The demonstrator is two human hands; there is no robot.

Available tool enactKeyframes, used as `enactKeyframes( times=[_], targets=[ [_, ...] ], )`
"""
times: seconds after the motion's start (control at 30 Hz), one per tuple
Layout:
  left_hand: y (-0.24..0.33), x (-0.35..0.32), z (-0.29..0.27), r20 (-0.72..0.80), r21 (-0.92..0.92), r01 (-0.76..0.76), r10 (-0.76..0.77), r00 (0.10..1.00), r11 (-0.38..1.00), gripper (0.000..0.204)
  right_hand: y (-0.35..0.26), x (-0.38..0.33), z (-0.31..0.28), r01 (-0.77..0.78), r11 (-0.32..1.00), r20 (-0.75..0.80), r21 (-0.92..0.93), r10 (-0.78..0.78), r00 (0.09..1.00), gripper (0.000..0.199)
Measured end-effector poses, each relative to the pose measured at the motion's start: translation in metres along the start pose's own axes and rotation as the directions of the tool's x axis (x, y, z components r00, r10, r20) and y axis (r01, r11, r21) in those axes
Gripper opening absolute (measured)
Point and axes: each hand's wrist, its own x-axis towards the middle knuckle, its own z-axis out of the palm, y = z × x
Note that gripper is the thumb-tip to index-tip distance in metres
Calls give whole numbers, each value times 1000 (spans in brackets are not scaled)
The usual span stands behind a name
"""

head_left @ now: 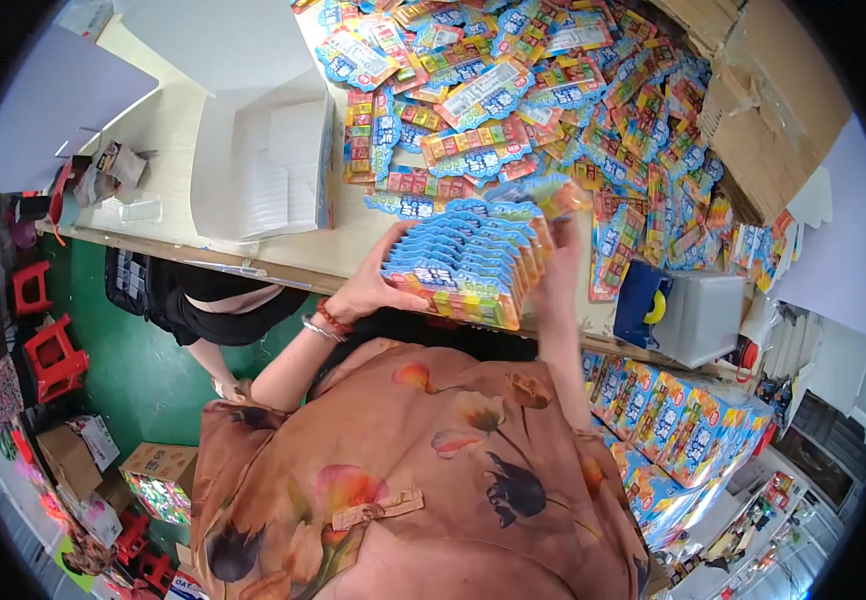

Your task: The recorder is gathering small snack pouches from a large pile and packing them into white display boxes.

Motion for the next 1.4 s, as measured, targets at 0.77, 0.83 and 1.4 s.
enactKeyframes(
  times=[0.77, 0.83, 1.4],
  targets=[
    [8, -11, -29, -12, 486, -57, 72, 997, 872, 93, -12, 94, 82, 45, 793, 538, -608, 369, 758, 34],
    [2, -9, -32, 94, 650, -240, 238, 967, 721, 98, -2, 112, 121, 185, 617, 519, -765, 420, 745, 36],
    [-1, 1, -31, 148, 685, -255, 212, 966, 683, 113, -52, 43, 25, 764, 271, 808, -585, 111, 579, 13]
  ],
)
